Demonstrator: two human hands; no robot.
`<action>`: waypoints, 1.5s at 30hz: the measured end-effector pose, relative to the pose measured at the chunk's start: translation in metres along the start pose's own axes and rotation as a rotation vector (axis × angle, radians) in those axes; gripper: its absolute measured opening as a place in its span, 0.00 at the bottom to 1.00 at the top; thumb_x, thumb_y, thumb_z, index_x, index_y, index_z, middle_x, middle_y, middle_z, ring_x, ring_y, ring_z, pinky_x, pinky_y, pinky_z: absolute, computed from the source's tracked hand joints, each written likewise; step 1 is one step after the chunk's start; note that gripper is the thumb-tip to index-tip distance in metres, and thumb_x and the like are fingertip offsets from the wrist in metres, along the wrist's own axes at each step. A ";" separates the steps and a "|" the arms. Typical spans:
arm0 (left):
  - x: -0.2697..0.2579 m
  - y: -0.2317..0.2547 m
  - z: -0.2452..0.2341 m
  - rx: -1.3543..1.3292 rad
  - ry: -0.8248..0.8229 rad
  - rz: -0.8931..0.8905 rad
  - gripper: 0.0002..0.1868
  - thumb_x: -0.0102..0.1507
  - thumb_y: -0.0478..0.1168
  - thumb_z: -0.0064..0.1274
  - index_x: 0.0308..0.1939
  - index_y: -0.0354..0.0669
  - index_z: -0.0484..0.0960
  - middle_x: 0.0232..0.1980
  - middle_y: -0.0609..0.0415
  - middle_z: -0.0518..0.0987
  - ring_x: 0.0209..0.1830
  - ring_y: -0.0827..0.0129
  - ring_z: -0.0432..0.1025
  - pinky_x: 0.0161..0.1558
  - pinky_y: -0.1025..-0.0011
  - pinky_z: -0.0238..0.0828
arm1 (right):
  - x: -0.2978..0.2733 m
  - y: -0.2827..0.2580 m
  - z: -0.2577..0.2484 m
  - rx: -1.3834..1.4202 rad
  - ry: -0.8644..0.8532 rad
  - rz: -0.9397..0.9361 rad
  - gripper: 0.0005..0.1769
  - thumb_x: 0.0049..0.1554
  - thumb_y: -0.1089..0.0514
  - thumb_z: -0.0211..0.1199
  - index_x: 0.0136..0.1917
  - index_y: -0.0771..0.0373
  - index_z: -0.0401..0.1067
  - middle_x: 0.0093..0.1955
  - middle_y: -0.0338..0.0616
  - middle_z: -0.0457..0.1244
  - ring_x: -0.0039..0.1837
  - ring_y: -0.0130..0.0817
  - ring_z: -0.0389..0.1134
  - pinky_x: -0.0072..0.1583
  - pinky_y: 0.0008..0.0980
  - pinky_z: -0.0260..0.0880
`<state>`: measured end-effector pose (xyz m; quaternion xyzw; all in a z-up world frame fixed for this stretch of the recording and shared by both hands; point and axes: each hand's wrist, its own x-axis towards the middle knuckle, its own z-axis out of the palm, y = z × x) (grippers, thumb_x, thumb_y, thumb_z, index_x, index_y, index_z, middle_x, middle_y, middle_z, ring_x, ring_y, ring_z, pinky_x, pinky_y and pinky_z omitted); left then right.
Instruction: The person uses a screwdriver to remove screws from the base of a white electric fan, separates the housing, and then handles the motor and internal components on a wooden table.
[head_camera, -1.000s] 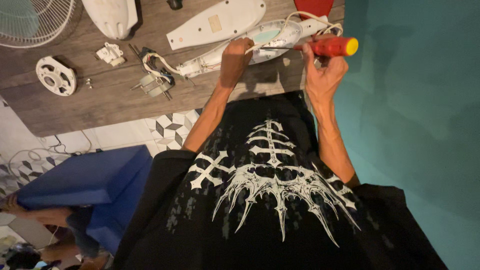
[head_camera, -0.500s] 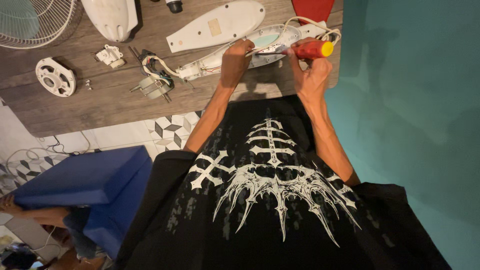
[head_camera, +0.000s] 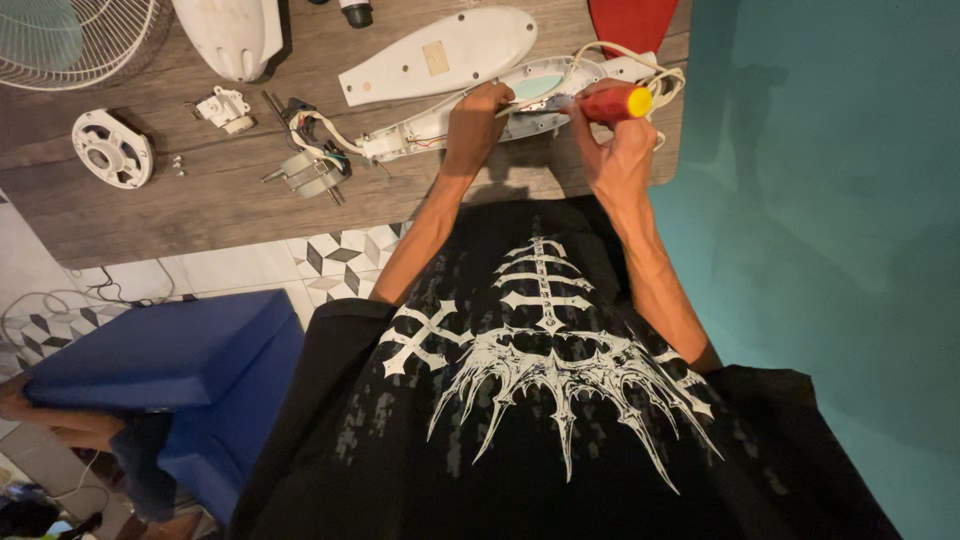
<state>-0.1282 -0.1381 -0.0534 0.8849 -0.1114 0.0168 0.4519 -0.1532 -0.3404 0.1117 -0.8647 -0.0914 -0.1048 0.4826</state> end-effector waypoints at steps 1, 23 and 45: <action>-0.001 0.000 0.001 -0.003 0.008 -0.008 0.13 0.56 0.27 0.61 0.41 0.44 0.78 0.40 0.51 0.81 0.43 0.56 0.79 0.43 0.61 0.75 | 0.000 -0.001 0.001 0.004 -0.005 -0.014 0.08 0.59 0.73 0.71 0.51 0.71 0.74 0.52 0.52 0.69 0.51 0.43 0.74 0.54 0.36 0.74; -0.007 -0.012 0.010 0.070 0.055 0.049 0.17 0.51 0.29 0.64 0.41 0.46 0.78 0.39 0.56 0.81 0.40 0.58 0.79 0.39 0.61 0.73 | 0.001 -0.011 0.003 0.024 -0.018 0.059 0.05 0.61 0.69 0.69 0.50 0.73 0.74 0.51 0.53 0.69 0.50 0.42 0.73 0.50 0.34 0.72; -0.006 -0.018 0.015 0.089 0.043 -0.018 0.12 0.55 0.33 0.64 0.40 0.47 0.80 0.39 0.56 0.82 0.40 0.59 0.79 0.38 0.61 0.73 | 0.000 -0.014 0.004 0.035 -0.008 0.094 0.06 0.62 0.67 0.70 0.50 0.72 0.74 0.50 0.51 0.70 0.49 0.41 0.74 0.48 0.33 0.72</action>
